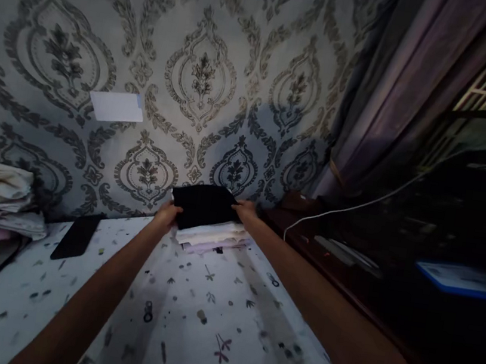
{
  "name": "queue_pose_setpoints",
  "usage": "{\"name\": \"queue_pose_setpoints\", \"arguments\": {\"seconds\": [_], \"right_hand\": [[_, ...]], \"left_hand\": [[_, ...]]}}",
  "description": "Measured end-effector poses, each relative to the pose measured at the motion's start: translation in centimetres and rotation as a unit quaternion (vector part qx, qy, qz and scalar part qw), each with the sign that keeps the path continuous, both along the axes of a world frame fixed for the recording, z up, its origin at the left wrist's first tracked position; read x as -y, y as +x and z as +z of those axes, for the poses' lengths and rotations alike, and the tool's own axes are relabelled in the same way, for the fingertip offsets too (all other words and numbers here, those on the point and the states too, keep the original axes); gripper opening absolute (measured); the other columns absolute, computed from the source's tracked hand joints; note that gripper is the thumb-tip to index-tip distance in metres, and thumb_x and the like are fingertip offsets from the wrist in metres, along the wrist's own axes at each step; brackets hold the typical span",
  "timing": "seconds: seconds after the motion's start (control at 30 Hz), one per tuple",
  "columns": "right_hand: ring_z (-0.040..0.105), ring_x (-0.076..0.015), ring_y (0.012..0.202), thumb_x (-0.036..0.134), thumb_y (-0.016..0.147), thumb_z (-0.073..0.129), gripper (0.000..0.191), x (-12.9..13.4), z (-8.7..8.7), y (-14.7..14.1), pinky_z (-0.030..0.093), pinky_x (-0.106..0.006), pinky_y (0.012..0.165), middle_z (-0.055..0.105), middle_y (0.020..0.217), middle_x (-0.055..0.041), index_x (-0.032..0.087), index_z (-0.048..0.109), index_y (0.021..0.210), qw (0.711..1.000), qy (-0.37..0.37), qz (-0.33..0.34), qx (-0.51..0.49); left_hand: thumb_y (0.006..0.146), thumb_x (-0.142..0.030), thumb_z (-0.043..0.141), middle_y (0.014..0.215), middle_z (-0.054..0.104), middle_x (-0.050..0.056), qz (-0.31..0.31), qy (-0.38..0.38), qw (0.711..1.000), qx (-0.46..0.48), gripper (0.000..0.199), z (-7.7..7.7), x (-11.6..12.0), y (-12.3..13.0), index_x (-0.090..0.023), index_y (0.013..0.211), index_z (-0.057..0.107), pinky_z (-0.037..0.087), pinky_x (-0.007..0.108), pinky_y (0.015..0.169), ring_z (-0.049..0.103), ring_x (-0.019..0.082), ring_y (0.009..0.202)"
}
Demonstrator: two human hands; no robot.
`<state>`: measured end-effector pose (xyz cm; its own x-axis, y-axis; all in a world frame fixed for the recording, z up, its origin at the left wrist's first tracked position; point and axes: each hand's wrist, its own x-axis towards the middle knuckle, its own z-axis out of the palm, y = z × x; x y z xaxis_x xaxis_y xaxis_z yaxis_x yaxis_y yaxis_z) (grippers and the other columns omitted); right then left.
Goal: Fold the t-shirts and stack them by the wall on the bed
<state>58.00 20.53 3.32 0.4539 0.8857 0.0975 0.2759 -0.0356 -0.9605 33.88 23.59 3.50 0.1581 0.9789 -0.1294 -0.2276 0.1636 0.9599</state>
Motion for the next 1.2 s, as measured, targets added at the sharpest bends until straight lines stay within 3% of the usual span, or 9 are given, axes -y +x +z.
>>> {"name": "queue_pose_setpoints", "arguments": {"seconds": [0.17, 0.47, 0.67, 0.73, 0.8, 0.87, 1.0, 1.1, 1.2], "right_hand": [[0.063, -0.0245, 0.108, 0.037, 0.095, 0.063, 0.037, -1.6, -2.9, 1.1, 0.056, -0.045, 0.089, 0.062, 0.127, -0.009, 0.016, 0.061, 0.125, 0.996, -0.063, -0.059, 0.039], [0.065, -0.0218, 0.103, 0.035, 0.095, 0.064, 0.031, -1.1, -2.7, 0.7, 0.057, -0.043, 0.087, 0.065, 0.12, -0.0083, 0.015, 0.063, 0.119, 0.995, 0.007, -0.066, 0.08], [0.067, -0.0232, 0.103, 0.021, 0.086, 0.064, 0.024, -0.1, -1.6, 0.3, 0.054, -0.039, 0.091, 0.074, 0.105, -0.007, 0.016, 0.071, 0.108, 0.986, 0.039, -0.098, 0.132], [0.063, -0.0297, 0.112, 0.023, 0.084, 0.062, 0.03, 0.8, -0.9, -0.6, 0.049, -0.044, 0.098, 0.073, 0.112, -0.0124, 0.015, 0.072, 0.111, 0.981, 0.031, -0.114, 0.154], [0.048, -0.0356, 0.133, 0.028, 0.086, 0.059, 0.042, 1.5, -0.8, -2.2, 0.034, -0.054, 0.111, 0.06, 0.137, -0.0178, 0.016, 0.066, 0.126, 0.971, 0.04, -0.125, 0.198], [0.032, -0.0357, 0.145, 0.037, 0.091, 0.056, 0.05, 1.9, -1.3, -4.2, 0.023, -0.057, 0.116, 0.044, 0.154, -0.0158, 0.021, 0.058, 0.138, 0.94, 0.071, -0.094, 0.322], [0.032, -0.0313, 0.146, 0.046, 0.097, 0.045, 0.048, 2.0, -3.7, -7.2, 0.025, -0.057, 0.115, 0.047, 0.154, -0.0108, 0.029, 0.056, 0.141, 0.858, 0.044, 0.019, 0.512], [0.035, -0.0313, 0.145, 0.046, 0.098, 0.043, 0.049, 1.3, -4.6, -7.3, 0.028, -0.059, 0.113, 0.049, 0.152, -0.0113, 0.029, 0.055, 0.143, 0.843, -0.002, 0.034, 0.536], [0.038, -0.0337, 0.144, 0.044, 0.098, 0.044, 0.049, 1.0, -4.0, -6.8, 0.032, -0.059, 0.11, 0.05, 0.151, -0.0158, 0.024, 0.057, 0.141, 0.844, -0.019, 0.042, 0.535]], "left_hand": [[0.069, -0.002, 0.062, 0.075, 0.062, -0.001, 0.019, -0.011, 1.0, 0.001, 0.039, -2.8, -1.1, 0.3, -0.019, 0.103, 0.056, 0.052, 0.022, 0.06, 0.061, 0.013, 0.066], [0.069, 0.001, 0.058, 0.075, 0.062, -0.004, 0.036, 0.029, 0.999, -0.011, 0.062, -2.0, -0.5, 0.4, -0.024, 0.125, 0.051, 0.05, 0.023, 0.059, 0.059, 0.013, 0.061], [0.071, 0.002, 0.057, 0.085, 0.063, 0.0, 0.079, 0.043, 0.995, -0.053, 0.066, -1.8, -0.9, 1.0, -0.023, 0.131, 0.048, 0.046, 0.022, 0.061, 0.06, 0.014, 0.069], [0.072, -0.001, 0.061, 0.088, 0.063, 0.002, 0.095, 0.03, 0.992, -0.079, 0.062, -1.6, -1.1, 1.0, -0.02, 0.13, 0.048, 0.046, 0.022, 0.061, 0.061, 0.015, 0.072], [0.074, -0.005, 0.065, 0.091, 0.063, 0.004, 0.103, 0.024, 0.989, -0.105, 0.057, -1.6, -1.1, 0.8, -0.019, 0.127, 0.049, 0.046, 0.023, 0.062, 0.061, 0.016, 0.074], [0.079, -0.011, 0.066, 0.094, 0.063, 0.005, 0.104, 0.027, 0.986, -0.128, 0.052, -1.7, -0.6, 0.2, -0.019, 0.127, 0.047, 0.046, 0.023, 0.063, 0.06, 0.015, 0.074], [0.086, -0.017, 0.062, 0.094, 0.063, 0.006, 0.076, 0.042, 0.985, -0.152, 0.037, -2.8, 2.8, -3.4, -0.018, 0.121, 0.05, 0.047, 0.023, 0.06, 0.059, 0.014, 0.071], [0.084, -0.015, 0.062, 0.094, 0.062, 0.005, 0.029, 0.089, 0.978, -0.189, 0.029, -4.1, 7.1, -9.2, -0.019, 0.111, 0.056, 0.048, 0.024, 0.063, 0.058, 0.013, 0.069], [0.082, -0.013, 0.061, 0.103, 0.063, 0.006, 0.009, 0.205, 0.922, -0.329, 0.024, -5.0, 11.3, -16.9, -0.021, 0.105, 0.06, 0.05, 0.03, 0.078, 0.059, 0.016, 0.077]]}}
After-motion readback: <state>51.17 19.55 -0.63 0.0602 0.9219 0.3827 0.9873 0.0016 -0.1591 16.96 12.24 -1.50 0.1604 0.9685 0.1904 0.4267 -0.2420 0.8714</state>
